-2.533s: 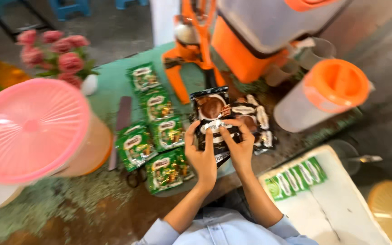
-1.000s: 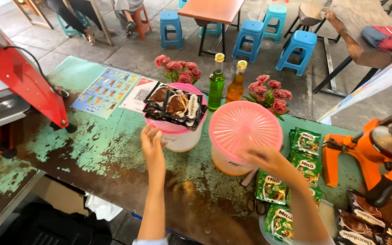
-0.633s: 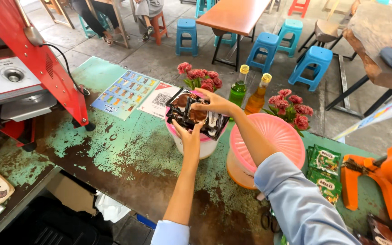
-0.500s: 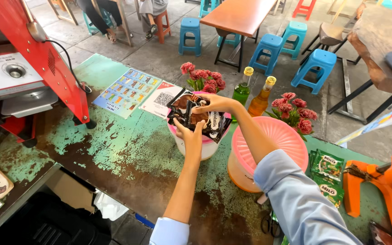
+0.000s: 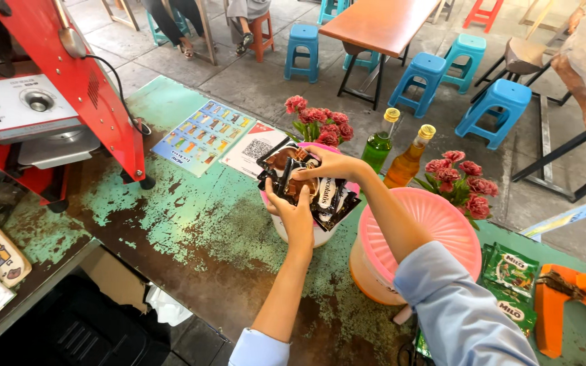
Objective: The person organizes packets of chocolate and malt drink powder, placing some into a white bin and arranging others on the table.
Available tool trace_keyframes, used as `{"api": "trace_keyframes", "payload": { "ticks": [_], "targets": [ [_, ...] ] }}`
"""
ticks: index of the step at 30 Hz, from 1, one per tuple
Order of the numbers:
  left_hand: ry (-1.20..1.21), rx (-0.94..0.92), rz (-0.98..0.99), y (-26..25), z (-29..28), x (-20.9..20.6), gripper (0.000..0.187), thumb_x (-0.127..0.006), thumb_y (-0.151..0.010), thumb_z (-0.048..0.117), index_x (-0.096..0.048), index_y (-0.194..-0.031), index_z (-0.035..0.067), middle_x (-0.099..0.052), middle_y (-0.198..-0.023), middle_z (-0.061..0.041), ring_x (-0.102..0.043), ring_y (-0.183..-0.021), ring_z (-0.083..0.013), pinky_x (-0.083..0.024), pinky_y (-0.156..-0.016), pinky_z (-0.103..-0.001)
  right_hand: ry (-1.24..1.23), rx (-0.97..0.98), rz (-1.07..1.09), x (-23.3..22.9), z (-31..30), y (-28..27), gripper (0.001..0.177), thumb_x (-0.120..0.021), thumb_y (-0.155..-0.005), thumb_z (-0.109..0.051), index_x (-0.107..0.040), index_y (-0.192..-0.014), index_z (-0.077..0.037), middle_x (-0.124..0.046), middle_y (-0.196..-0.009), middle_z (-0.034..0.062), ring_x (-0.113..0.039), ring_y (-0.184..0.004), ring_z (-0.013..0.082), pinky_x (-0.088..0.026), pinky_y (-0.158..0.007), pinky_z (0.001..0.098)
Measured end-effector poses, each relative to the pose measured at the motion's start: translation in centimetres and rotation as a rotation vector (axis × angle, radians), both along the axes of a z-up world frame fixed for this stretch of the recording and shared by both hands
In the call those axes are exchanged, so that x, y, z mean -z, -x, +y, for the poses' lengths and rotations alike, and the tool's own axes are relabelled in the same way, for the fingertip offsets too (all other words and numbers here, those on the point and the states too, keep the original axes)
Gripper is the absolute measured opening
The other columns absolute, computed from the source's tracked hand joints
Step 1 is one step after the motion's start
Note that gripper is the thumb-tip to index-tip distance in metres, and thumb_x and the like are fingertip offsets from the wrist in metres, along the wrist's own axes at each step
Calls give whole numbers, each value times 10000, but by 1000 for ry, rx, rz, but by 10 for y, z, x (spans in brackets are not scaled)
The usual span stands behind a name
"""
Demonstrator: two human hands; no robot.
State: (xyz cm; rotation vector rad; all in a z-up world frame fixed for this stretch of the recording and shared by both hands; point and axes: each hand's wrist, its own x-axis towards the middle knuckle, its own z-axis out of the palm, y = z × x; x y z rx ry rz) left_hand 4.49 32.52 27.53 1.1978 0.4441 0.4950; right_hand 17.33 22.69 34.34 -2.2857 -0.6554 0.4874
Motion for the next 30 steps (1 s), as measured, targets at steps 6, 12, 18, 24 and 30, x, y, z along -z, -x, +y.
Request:
{"api": "trace_keyframes", "payload": {
  "ticks": [6,12,18,24,30],
  "targets": [
    [130,-51,-124,0,-2,1,849,-713,-843,64,-308,-1558,275,-250,-1420,-156,-534,-1279,-280,-528,-1032,-330,-146,61,95,15,-5,4,1115,-835,-664,-591,-367,-1568,-137,-532,-1468,93,-529,-1337,194,-443,-1078,344],
    [89,-82,-85,-4,-4,5,732,-776,-866,89,-457,-1510,229,-333,-1334,-125,-536,-1207,-260,-532,-1006,-346,-405,57,240,18,-10,15,958,-837,-715,-504,-443,-1478,-80,-608,-1332,90,-620,-1164,161,-540,-951,311],
    [225,-17,-167,-2,-4,5,659,-747,-920,168,-420,-1492,150,-325,-1394,-95,-549,-1255,-219,-519,-1047,-336,-287,58,-23,-2,-15,29,882,-838,-732,-541,-513,-1399,-65,-696,-1219,98,-664,-1095,150,-524,-927,286],
    [432,89,-578,22,-9,1,700,-729,-940,148,-340,-1518,88,-530,-1366,-113,-553,-1254,-202,-501,-1054,-377,-239,137,-282,-41,-11,88,832,-875,-715,-524,-533,-1349,-109,-743,-1130,109,-695,-1066,168,-511,-933,308],
    [304,213,-482,101,-42,-29,737,-684,-962,147,-268,-1565,74,-558,-1332,-132,-588,-1204,-199,-499,-1014,-352,-299,263,-348,-75,-53,179,763,-893,-688,-435,-529,-1290,-139,-757,-1082,68,-737,-996,139,-553,-880,302]
  ]
}}
